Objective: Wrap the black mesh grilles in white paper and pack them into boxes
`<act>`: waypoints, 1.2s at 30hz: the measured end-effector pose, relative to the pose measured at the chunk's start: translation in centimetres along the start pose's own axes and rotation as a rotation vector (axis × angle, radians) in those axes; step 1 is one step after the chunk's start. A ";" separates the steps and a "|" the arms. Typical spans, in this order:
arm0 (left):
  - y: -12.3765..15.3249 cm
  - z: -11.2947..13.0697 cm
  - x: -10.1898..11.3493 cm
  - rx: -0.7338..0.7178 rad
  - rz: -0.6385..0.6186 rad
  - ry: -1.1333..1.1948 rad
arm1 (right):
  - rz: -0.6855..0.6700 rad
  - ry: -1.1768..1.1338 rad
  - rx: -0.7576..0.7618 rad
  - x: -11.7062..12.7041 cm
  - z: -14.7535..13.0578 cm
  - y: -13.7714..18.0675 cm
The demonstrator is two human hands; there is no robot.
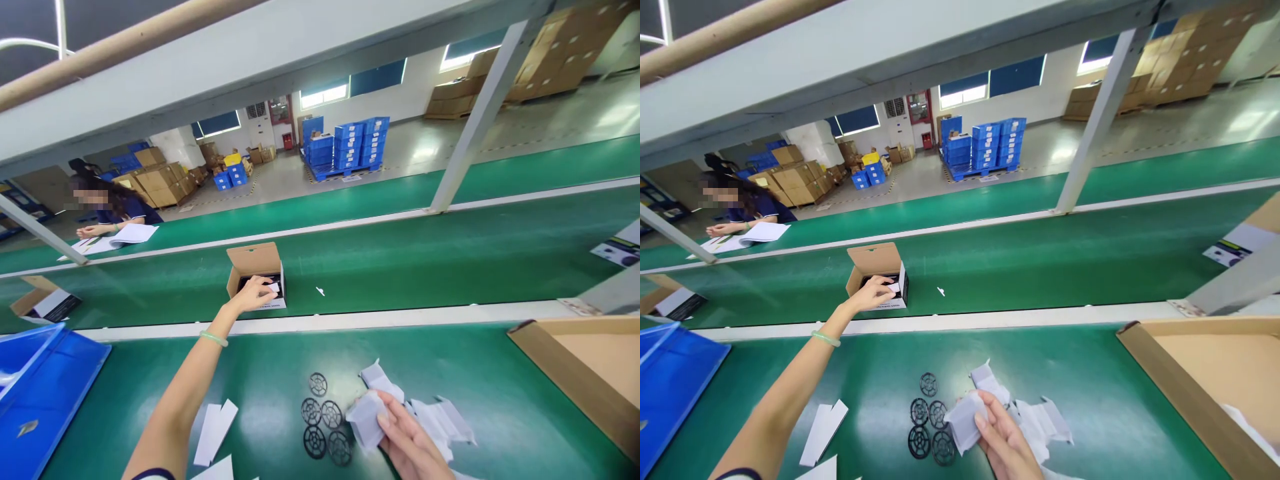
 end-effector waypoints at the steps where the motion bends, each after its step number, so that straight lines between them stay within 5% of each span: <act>1: 0.3 0.5 0.0 -0.016 0.007 0.022 | -0.023 0.037 0.020 -0.4 -1.1 -0.2; 4: 2.8 1.6 1.6 -0.009 0.136 0.081 | -0.132 0.221 0.105 -3.0 -5.3 -1.6; 7: 8.4 2.7 2.9 0.072 0.235 0.098 | -0.236 0.467 0.289 -7.7 -10.3 -4.7; 12: 20.7 3.4 -2.5 0.489 -0.226 -0.127 | -0.383 0.917 0.684 -19.1 -13.9 -12.6; 17: 26.8 4.0 -5.7 0.699 -0.400 -0.170 | -0.316 1.583 0.711 -26.1 -10.2 -21.7; 23: 27.6 2.1 -5.6 0.695 -0.171 0.020 | -0.291 1.820 0.480 -24.6 -6.0 -26.9; 27: 29.4 0.3 -4.1 0.771 0.111 0.491 | -0.321 1.972 0.486 -23.6 -4.8 -27.3; 30: 30.8 -0.2 -3.8 0.884 0.324 1.032 | -0.356 2.067 0.531 -23.5 -5.0 -26.5; 33: 30.3 1.2 -3.5 0.848 0.515 1.482 | -0.340 2.115 0.571 -23.1 -6.3 -24.5; 36: 28.4 3.8 -4.7 0.785 0.494 1.613 | -0.398 2.064 0.677 -22.4 -7.2 -20.1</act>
Point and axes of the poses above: each hand's wrist, its own y-axis away from the middle knuckle, its own x-axis out of the back of the hand, z = x × y, the point moved 10 cm from there along -y, towards the middle knuckle, and after that the axes turned 3 degrees about -y, right-handed, at the moved point
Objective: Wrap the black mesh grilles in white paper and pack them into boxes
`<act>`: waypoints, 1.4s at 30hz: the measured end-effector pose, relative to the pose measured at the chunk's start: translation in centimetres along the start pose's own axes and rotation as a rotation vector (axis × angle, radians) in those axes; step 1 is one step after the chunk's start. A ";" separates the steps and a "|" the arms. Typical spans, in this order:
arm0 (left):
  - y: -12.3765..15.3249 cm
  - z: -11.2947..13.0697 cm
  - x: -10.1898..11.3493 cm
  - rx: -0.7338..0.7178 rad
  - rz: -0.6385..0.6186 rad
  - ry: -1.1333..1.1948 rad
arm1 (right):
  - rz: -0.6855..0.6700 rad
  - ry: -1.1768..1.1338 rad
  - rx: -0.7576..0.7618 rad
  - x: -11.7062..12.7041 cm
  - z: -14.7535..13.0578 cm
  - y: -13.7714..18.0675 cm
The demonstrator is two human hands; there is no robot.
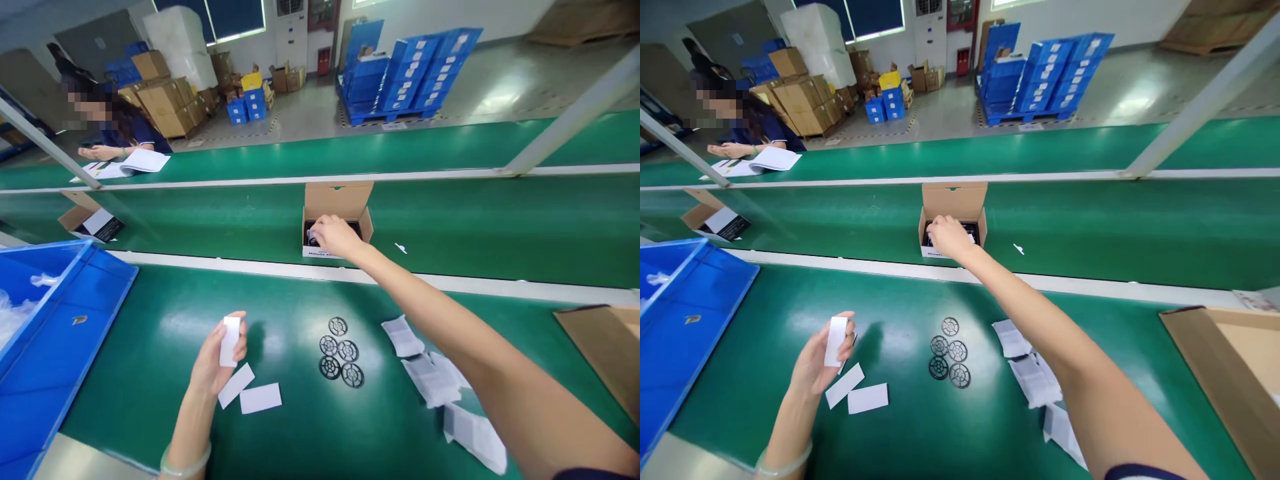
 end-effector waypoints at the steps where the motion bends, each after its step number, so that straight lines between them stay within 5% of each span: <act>1: 0.0 -0.7 -1.3 0.002 -0.027 -0.086 | 0.005 -0.034 0.060 0.2 -0.8 1.9; 4: 0.4 -2.5 -6.7 -0.121 -0.175 -0.580 | -0.063 -0.149 0.222 -0.5 -3.3 8.5; 8: 2.4 -5.7 -14.2 -0.343 -0.459 -1.203 | -0.097 -0.237 0.192 -1.2 -3.4 16.8; 14: 3.6 -10.0 -15.2 -0.256 -0.460 -1.658 | 0.039 -0.386 -0.024 0.0 0.6 26.4; 18: 4.4 -9.4 -13.9 -0.270 -0.375 -1.490 | 0.098 -0.355 -0.164 -1.2 2.8 31.3; 23: 6.0 -8.9 -11.9 -0.091 -0.356 -0.826 | 0.136 -0.143 -0.262 -4.0 3.2 33.5; 29: 10.1 -12.7 -16.4 0.348 -0.626 -0.029 | 0.169 -0.010 -0.318 -4.5 1.6 31.4; 36: 12.4 -15.9 -22.1 0.502 -0.787 -0.047 | 0.088 0.099 -0.555 -3.8 3.1 27.5; 39: 12.1 -17.7 -21.8 0.484 -0.797 -0.148 | 0.107 -0.083 -0.571 -3.7 2.8 26.8; 42: 10.2 -18.6 -19.9 0.425 -0.707 -0.270 | 0.305 -0.549 -0.509 -2.6 2.6 26.7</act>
Point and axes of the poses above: each hand's wrist, its own y-axis away from the middle knuckle, its own x-axis out of the back of the hand, z = x × y, the point moved 10 cm from there along -y, towards the middle knuckle, and after that the axes turned 3 degrees about -y, right-handed, at the moved point
